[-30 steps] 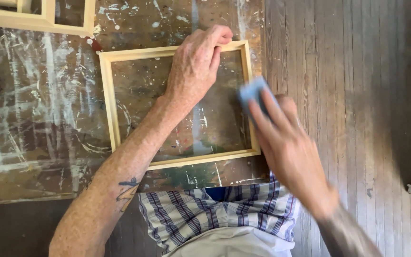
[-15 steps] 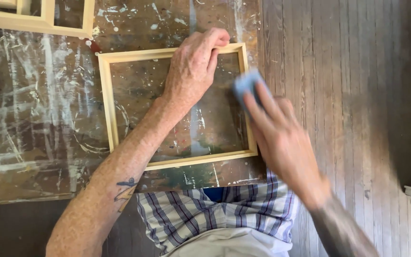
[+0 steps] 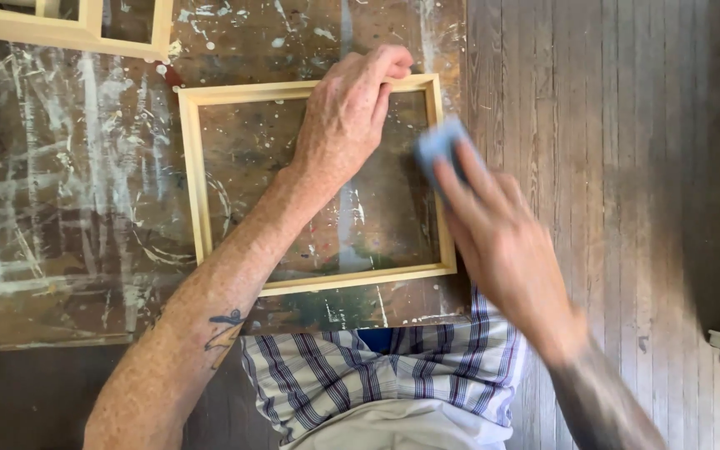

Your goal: Sanding the inner and outer edges of a wooden frame with a sanding block on a workbench.

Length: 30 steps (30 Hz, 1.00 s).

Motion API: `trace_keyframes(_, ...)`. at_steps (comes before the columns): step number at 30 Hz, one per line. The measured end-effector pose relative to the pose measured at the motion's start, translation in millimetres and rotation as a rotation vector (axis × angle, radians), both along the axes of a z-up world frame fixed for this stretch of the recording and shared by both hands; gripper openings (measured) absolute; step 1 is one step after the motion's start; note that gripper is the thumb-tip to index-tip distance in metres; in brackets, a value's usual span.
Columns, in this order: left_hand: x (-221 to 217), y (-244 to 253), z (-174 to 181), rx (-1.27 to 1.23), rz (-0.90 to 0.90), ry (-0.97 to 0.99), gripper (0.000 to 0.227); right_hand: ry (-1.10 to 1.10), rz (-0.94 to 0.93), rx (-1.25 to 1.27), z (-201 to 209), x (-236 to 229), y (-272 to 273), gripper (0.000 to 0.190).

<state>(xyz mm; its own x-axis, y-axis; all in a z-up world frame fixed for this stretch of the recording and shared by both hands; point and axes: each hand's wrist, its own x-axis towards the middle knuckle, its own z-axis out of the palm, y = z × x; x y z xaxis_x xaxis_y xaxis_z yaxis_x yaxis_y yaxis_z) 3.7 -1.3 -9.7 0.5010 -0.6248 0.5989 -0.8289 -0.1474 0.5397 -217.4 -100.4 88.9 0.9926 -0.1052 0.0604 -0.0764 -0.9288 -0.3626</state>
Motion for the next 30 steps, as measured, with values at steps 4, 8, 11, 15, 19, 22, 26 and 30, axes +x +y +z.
trace_keyframes(4,-7,6,21,0.018,-0.015,0.031,0.042,-0.081,0.000,-0.101,-7,41,-15,0.054)
trace_keyframes(8,-2,-1,-4,0.030,0.020,-0.014,0.034,0.067,0.027,-0.020,0,-46,13,0.061)
trace_keyframes(11,1,2,-3,0.020,0.022,-0.008,0.035,0.041,0.012,-0.105,-4,-66,20,0.065)
trace_keyframes(15,0,-1,2,0.004,-0.006,-0.017,0.039,-0.037,0.004,-0.008,-7,13,-8,0.054)
trace_keyframes(19,-3,3,8,0.033,-0.011,-0.007,0.039,-0.103,0.012,-0.049,-7,42,-17,0.051)
trace_keyframes(22,2,-2,-5,0.018,0.031,-0.073,0.023,-0.010,0.013,0.037,-2,-31,7,0.056)
trace_keyframes(26,0,-1,-11,0.011,0.028,-0.036,0.027,-0.002,-0.017,-0.030,-1,-63,22,0.056)
trace_keyframes(30,0,1,1,0.017,-0.002,-0.045,0.033,-0.046,-0.008,-0.001,0,18,-2,0.053)
